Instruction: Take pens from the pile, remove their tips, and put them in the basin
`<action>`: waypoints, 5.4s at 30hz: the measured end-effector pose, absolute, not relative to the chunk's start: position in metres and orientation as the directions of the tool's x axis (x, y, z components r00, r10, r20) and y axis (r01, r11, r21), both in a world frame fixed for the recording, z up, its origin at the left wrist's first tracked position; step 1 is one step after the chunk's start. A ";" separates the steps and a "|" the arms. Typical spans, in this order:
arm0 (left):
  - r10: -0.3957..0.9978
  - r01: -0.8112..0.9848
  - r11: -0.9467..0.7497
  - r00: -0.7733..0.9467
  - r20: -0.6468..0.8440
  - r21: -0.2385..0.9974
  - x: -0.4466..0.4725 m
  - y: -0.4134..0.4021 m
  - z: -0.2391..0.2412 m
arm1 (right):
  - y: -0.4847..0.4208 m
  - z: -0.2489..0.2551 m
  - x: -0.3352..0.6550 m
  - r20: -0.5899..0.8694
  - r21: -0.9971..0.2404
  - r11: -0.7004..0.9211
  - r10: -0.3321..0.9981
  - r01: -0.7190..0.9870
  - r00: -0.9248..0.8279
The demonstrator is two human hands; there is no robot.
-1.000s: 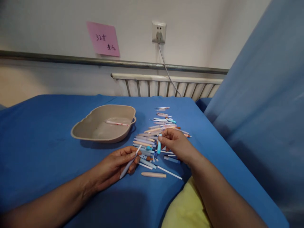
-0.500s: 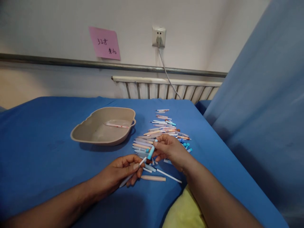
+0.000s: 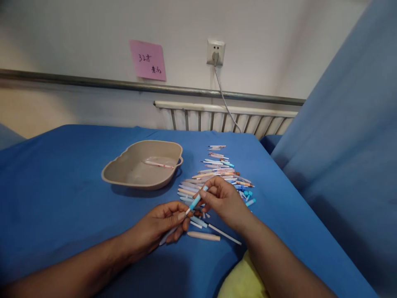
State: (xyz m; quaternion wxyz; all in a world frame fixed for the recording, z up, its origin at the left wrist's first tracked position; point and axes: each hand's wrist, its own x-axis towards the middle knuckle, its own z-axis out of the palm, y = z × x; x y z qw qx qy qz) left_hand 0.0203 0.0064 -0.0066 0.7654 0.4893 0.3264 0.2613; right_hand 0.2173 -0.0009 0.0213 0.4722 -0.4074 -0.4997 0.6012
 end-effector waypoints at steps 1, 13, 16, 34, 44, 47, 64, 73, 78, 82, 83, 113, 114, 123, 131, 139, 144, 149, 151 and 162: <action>0.725 -0.090 0.379 0.647 -0.236 0.921 0.020 0.007 -0.007 | -0.002 0.021 0.217 -0.015 -0.988 -0.050 0.972 -0.145 -0.236; 0.695 -0.109 0.372 0.691 -0.199 0.922 0.016 0.008 0.004 | -0.003 0.019 0.220 -0.026 -0.999 -0.040 0.947 -0.038 -0.320; 0.687 -0.095 0.371 0.698 -0.204 0.924 0.016 0.009 0.001 | -0.006 0.020 0.219 -0.030 -0.999 -0.033 0.945 -0.005 -0.325; 0.757 -0.032 0.261 0.627 -0.184 0.965 0.017 0.003 0.002 | -0.006 0.014 0.222 -0.019 -0.991 0.035 0.915 0.126 -0.404; 0.756 0.058 0.208 0.624 -0.198 0.976 0.015 0.007 0.002 | -0.008 0.018 0.217 0.041 -0.961 0.134 0.934 0.241 -0.354; 0.768 0.073 0.181 0.612 -0.188 0.981 0.013 0.009 0.001 | -0.009 0.021 0.215 0.105 -0.942 0.204 0.932 0.265 -0.346; 0.774 0.009 0.277 0.590 -0.229 0.961 0.015 0.008 0.007 | -0.003 0.015 0.211 0.052 -0.992 0.013 0.948 -0.126 -0.313; 0.780 0.003 0.305 0.573 -0.252 0.952 0.012 0.012 0.008 | 0.000 0.015 0.217 0.085 -0.989 0.058 0.975 -0.133 -0.204; 0.803 0.015 0.293 0.539 -0.254 0.956 0.012 0.013 0.011 | 0.009 0.016 0.226 0.085 -0.949 0.063 0.995 -0.308 -0.056; 0.818 0.037 0.276 0.515 -0.255 0.960 0.012 0.014 0.010 | 0.012 0.017 0.231 0.027 -0.926 -0.022 0.992 -0.377 -0.122; 0.822 0.045 0.268 0.511 -0.252 0.963 0.012 0.014 0.010 | 0.012 0.017 0.232 0.027 -0.936 -0.023 0.990 -0.350 -0.136; 0.748 0.140 0.170 0.626 -0.220 0.976 0.015 0.008 0.014 | -0.011 0.025 0.218 0.162 -0.776 0.369 0.900 0.510 -0.405; 0.729 0.122 0.192 0.646 -0.225 0.974 0.014 0.008 0.015 | -0.011 0.025 0.218 0.151 -0.775 0.365 0.900 0.516 -0.409; 0.738 -0.016 0.277 0.644 -0.202 0.961 0.011 0.010 0.012 | -0.014 0.029 0.220 0.123 -0.784 0.365 0.884 0.502 -0.451; 0.788 0.084 0.217 0.573 -0.225 0.973 0.012 0.009 0.008 | -0.012 0.026 0.220 0.183 -0.762 0.417 0.873 0.496 -0.452; 0.800 0.102 0.200 0.557 -0.223 0.974 0.014 0.008 0.009 | -0.011 0.024 0.219 0.239 -0.726 0.474 0.853 0.498 -0.464; 0.720 0.315 0.156 0.612 -0.327 0.936 0.014 0.012 0.013 | -0.011 0.022 0.219 0.235 -0.710 0.489 0.843 0.507 -0.484; 0.725 0.282 0.075 0.643 -0.246 0.956 0.010 0.013 0.017 | -0.011 0.023 0.219 0.265 -0.728 0.493 0.844 0.477 -0.466; 0.690 0.214 0.129 0.682 -0.243 0.968 0.008 0.013 0.017 | -0.011 0.024 0.220 0.281 -0.729 0.502 0.840 0.466 -0.464; 0.734 0.301 -0.070 0.661 -0.155 0.951 0.013 0.002 0.013 | -0.008 0.020 0.220 0.234 -0.574 0.513 0.850 0.639 -0.472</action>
